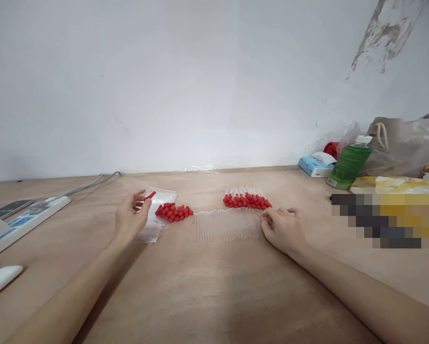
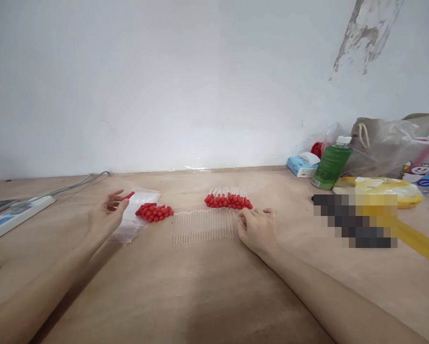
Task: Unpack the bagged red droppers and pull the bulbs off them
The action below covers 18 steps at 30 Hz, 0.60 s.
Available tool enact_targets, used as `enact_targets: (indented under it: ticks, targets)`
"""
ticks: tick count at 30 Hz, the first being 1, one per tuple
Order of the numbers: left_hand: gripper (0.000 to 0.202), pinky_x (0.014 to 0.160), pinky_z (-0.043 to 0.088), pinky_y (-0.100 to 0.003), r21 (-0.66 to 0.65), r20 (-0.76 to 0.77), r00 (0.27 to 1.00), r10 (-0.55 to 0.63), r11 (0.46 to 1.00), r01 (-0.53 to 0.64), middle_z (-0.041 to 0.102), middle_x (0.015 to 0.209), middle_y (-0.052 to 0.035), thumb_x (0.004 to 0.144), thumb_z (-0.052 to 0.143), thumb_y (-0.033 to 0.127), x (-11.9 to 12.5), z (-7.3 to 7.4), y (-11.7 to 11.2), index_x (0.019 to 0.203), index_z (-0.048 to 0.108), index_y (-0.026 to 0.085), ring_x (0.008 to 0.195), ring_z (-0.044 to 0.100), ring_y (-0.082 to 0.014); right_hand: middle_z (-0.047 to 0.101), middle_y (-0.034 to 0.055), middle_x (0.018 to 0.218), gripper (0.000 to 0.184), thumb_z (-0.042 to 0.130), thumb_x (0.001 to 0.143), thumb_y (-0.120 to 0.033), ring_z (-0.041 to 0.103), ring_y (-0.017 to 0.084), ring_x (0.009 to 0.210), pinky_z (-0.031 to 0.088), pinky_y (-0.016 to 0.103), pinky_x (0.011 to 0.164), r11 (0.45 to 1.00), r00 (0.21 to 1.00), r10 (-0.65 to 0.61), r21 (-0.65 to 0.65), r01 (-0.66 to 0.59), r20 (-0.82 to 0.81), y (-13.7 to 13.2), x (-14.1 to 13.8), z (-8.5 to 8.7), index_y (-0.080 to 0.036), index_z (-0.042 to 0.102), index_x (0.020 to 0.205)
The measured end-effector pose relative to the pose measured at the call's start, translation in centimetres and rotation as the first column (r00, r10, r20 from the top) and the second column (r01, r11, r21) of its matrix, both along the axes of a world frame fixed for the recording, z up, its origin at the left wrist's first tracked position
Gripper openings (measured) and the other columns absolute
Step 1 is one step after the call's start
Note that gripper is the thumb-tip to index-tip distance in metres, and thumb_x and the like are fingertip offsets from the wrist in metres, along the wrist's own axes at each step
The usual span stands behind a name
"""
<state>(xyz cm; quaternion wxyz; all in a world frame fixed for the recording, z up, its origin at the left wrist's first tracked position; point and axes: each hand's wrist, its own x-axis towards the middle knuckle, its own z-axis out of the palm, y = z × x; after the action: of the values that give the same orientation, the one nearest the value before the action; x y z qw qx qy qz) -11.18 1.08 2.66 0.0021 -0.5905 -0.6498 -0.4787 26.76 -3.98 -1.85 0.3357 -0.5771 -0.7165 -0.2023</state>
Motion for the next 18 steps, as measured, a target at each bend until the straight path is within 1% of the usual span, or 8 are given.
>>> enact_targets:
  ticks: [1,3,7,9,11,13,16,18]
  targets:
    - [0.038,0.061,0.046,-0.026,-0.048,-0.018,0.999,0.026,0.998,-0.027,0.061,0.092,-0.0039,0.077,0.051,0.036,-0.6,0.0,0.3,0.111,0.051,0.020,0.075,0.058,-0.0160,0.063,-0.0010,0.060,0.014,0.045,0.076,-0.021,0.055,0.014,0.061,0.023,0.035,0.081,1.000,1.000,0.013,-0.002,-0.013,-0.005,0.0,0.0,0.0,-0.019,0.059,0.072]
    - [0.034,0.061,0.044,-0.027,-0.131,-0.086,0.995,0.050,0.990,-0.061,0.063,0.094,-0.0043,0.076,0.052,0.039,-0.9,-0.2,0.5,0.104,0.052,0.019,0.077,0.059,-0.0174,0.064,-0.0003,0.062,0.017,0.045,0.077,-0.021,0.056,0.014,0.063,0.023,0.036,0.084,0.999,0.999,0.044,-0.009,-0.044,-0.012,-0.2,-0.2,0.0,-0.020,0.061,0.072]
    - [0.026,0.068,0.041,-0.032,-0.224,-0.209,0.976,0.058,0.969,-0.106,0.065,0.092,-0.0028,0.075,0.053,0.041,0.1,-0.1,0.3,0.091,0.057,0.021,0.079,0.059,-0.0205,0.066,0.0004,0.064,0.020,0.046,0.078,-0.023,0.058,0.015,0.070,0.021,0.039,0.090,0.994,0.995,0.104,-0.008,-0.104,-0.005,-0.4,-0.3,0.1,-0.022,0.064,0.071]
    - [0.023,0.073,0.040,-0.033,-0.269,-0.251,0.967,0.035,0.957,-0.105,0.067,0.087,-0.0017,0.075,0.052,0.041,0.5,0.0,0.3,0.086,0.059,0.022,0.080,0.060,-0.0219,0.066,0.0005,0.066,0.020,0.047,0.079,-0.026,0.058,0.016,0.073,0.019,0.041,0.092,0.991,0.992,0.130,-0.016,-0.130,0.002,-0.4,-0.3,0.1,-0.022,0.065,0.070]
    - [0.024,0.075,0.039,-0.034,-0.320,-0.275,0.962,0.007,0.942,-0.099,0.067,0.082,-0.0020,0.078,0.047,0.041,0.5,0.1,0.5,0.083,0.061,0.023,0.083,0.061,-0.0227,0.067,0.0005,0.070,0.020,0.048,0.080,-0.028,0.057,0.016,0.074,0.018,0.042,0.093,0.987,0.988,0.157,-0.034,-0.157,0.004,-0.4,-0.3,0.2,-0.023,0.065,0.072]
    - [0.028,0.076,0.039,-0.034,-0.334,-0.269,0.963,0.008,0.937,-0.101,0.068,0.083,-0.0030,0.081,0.041,0.041,0.3,0.0,0.8,0.086,0.061,0.023,0.087,0.061,-0.0240,0.067,0.0000,0.071,0.020,0.048,0.080,-0.030,0.057,0.015,0.074,0.017,0.043,0.094,0.982,0.983,0.182,-0.053,-0.182,0.000,-0.4,-0.3,0.2,-0.023,0.065,0.074]
    - [0.030,0.077,0.040,-0.035,-0.289,-0.216,0.976,0.013,0.954,-0.077,0.069,0.088,-0.0034,0.084,0.036,0.038,-0.3,-0.2,1.2,0.097,0.058,0.024,0.093,0.059,-0.0247,0.067,-0.0010,0.070,0.020,0.046,0.081,-0.030,0.057,0.016,0.075,0.015,0.044,0.095,0.979,0.982,0.186,-0.078,-0.187,-0.018,-0.4,-0.2,0.2,-0.024,0.064,0.074]
    - [0.028,0.076,0.040,-0.036,-0.254,-0.180,0.984,-0.006,0.966,-0.040,0.069,0.088,-0.0038,0.084,0.036,0.035,-0.7,-0.3,1.4,0.100,0.056,0.023,0.092,0.059,-0.0242,0.067,-0.0013,0.070,0.021,0.045,0.082,-0.029,0.057,0.016,0.075,0.015,0.044,0.094,0.980,0.984,0.172,-0.091,-0.175,-0.038,-0.4,-0.1,0.2,-0.023,0.064,0.074]
